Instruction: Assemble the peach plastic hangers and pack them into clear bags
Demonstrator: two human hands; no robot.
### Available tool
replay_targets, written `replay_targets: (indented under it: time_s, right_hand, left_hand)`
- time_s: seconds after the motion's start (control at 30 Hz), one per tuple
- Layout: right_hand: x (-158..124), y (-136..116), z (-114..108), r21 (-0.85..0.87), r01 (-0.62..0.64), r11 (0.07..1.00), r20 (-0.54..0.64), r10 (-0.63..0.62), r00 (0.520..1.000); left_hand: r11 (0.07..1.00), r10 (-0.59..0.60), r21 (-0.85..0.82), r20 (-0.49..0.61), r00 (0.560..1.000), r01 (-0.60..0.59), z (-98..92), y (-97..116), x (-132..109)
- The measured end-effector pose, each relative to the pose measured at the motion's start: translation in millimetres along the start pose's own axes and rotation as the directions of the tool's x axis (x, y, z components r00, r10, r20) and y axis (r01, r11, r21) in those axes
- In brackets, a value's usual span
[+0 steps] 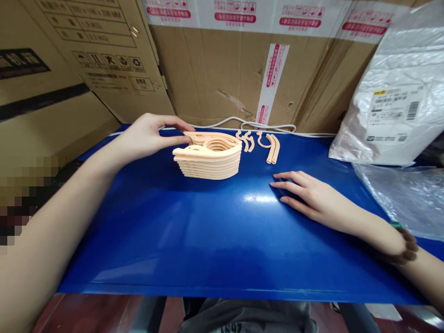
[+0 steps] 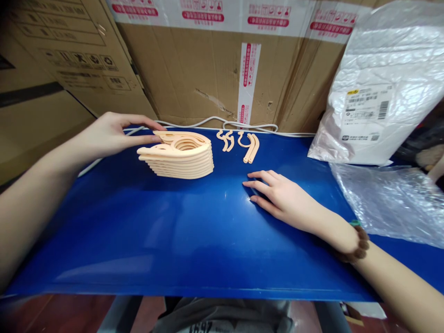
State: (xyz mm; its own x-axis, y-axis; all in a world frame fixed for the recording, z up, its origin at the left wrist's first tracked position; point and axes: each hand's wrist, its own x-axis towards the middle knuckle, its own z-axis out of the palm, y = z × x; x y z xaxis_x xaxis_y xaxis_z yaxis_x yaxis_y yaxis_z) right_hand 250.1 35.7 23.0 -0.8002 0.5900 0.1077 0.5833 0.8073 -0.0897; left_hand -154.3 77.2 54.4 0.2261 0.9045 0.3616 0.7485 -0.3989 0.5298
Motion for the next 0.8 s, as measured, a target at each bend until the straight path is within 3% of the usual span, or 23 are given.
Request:
replay_targets:
  time_s: [0.33, 0.53, 0.67, 0.8]
  right_hand:
    - [0.7, 0.1, 0.9, -0.002, -0.003, 1.000, 0.005, 0.003, 1.000]
    - [0.9, 0.2, 1.3, -0.002, -0.003, 1.000, 0.003, 0.003, 1.000]
    - [0.8, 0.4, 1.3, 0.003, -0.004, 1.000, 0.001, 0.004, 1.000]
    - [0.7, 0.2, 1.0, 0.006, -0.004, 1.000, 0.005, 0.004, 1.000]
  left_hand:
    - [1.000, -0.014, -0.007, -0.018, 1.000, 0.014, 0.5, 1.5, 0.4]
    - [1.000, -0.002, -0.014, -0.065, 0.998, 0.001, -25.3, 9.3, -5.3]
    - [0.992, -0.050, 0.125, 0.231, 0.972, 0.021, -36.7, 11.8, -11.0]
    - [0.970, -0.128, 0.239, 0.327, 0.936, 0.049, -30.2, 13.0, -14.1]
